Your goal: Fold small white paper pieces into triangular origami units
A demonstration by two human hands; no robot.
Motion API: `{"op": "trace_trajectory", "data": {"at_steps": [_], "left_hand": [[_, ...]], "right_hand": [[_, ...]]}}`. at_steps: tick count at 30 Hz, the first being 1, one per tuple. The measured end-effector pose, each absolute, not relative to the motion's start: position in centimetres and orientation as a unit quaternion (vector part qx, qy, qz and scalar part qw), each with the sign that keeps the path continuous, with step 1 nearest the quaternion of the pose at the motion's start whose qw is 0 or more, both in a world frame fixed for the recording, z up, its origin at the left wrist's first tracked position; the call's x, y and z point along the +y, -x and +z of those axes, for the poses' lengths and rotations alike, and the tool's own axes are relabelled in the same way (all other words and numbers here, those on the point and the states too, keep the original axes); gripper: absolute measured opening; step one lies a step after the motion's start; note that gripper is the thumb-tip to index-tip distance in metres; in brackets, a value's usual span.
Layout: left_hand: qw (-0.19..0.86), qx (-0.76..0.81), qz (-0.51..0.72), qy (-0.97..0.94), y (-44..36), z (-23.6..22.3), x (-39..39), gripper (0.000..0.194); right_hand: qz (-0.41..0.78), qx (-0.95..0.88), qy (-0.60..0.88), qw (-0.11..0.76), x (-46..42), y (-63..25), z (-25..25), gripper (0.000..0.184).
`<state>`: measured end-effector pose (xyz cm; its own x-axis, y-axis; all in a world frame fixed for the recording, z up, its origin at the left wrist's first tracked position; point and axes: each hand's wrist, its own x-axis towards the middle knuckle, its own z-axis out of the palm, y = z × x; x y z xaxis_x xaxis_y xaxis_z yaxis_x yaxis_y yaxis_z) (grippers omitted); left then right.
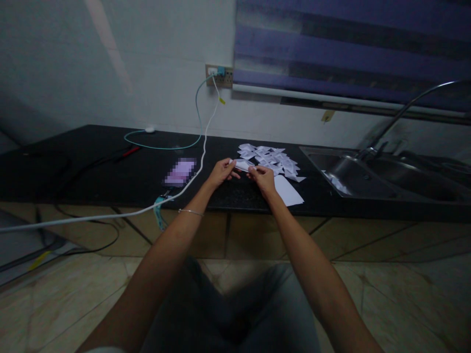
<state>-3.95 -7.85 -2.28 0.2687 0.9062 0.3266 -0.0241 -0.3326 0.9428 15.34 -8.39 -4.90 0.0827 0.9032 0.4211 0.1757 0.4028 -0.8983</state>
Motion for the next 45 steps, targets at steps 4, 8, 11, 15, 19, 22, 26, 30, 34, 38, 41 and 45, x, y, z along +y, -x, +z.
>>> {"op": "trace_trajectory", "data": {"at_steps": [4,8,11,15,19,22,26,30,34,38,41,45], "left_hand": [[0.463,0.355,0.490,-0.647,3.8,-2.5,-7.6,0.040],[0.476,0.356,0.496,-0.633,3.8,-2.8,-7.2,0.038],[0.473,0.353,0.495,-0.638,3.9,-2.7,-7.3,0.040],[0.450,0.342,0.506,-0.652,4.1,-2.7,-7.5,0.036],[0.442,0.327,0.519,-0.655,4.1,-2.7,-7.4,0.035],[0.465,0.343,0.521,-0.628,3.9,-2.6,-7.3,0.043],[0.494,0.357,0.502,-0.614,3.7,-2.1,-7.8,0.047],[0.491,0.333,0.435,-0.677,3.6,-1.5,-8.5,0.039],[0.487,0.313,0.430,-0.693,3.8,-1.6,-8.6,0.051],[0.512,0.338,0.421,-0.668,3.8,-2.1,-7.8,0.069],[0.544,0.361,0.417,-0.632,3.7,-2.3,-7.1,0.078],[0.568,0.371,0.435,-0.592,3.9,-2.2,-6.8,0.076]], "right_hand": [[0.322,-0.600,0.438,0.587,-8.4,-15.3,-4.8,0.038],[0.363,-0.573,0.421,0.601,-8.7,-15.0,-4.4,0.037],[0.374,-0.562,0.419,0.608,-8.8,-14.9,-4.3,0.038],[0.373,-0.563,0.429,0.600,-8.8,-14.9,-4.4,0.037],[0.386,-0.566,0.424,0.592,-8.8,-15.0,-4.5,0.036],[0.389,-0.554,0.433,0.595,-8.9,-14.9,-4.3,0.038],[0.420,-0.530,0.430,0.598,-8.9,-14.6,-4.1,0.043],[0.437,-0.547,0.416,0.580,-8.7,-14.6,-4.3,0.044],[0.408,-0.571,0.416,0.578,-8.5,-14.7,-4.6,0.041],[0.378,-0.589,0.420,0.578,-8.3,-14.8,-4.7,0.040],[0.362,-0.596,0.419,0.582,-8.1,-14.9,-4.9,0.038],[0.358,-0.592,0.411,0.593,-7.8,-14.9,-5.2,0.035]]}}
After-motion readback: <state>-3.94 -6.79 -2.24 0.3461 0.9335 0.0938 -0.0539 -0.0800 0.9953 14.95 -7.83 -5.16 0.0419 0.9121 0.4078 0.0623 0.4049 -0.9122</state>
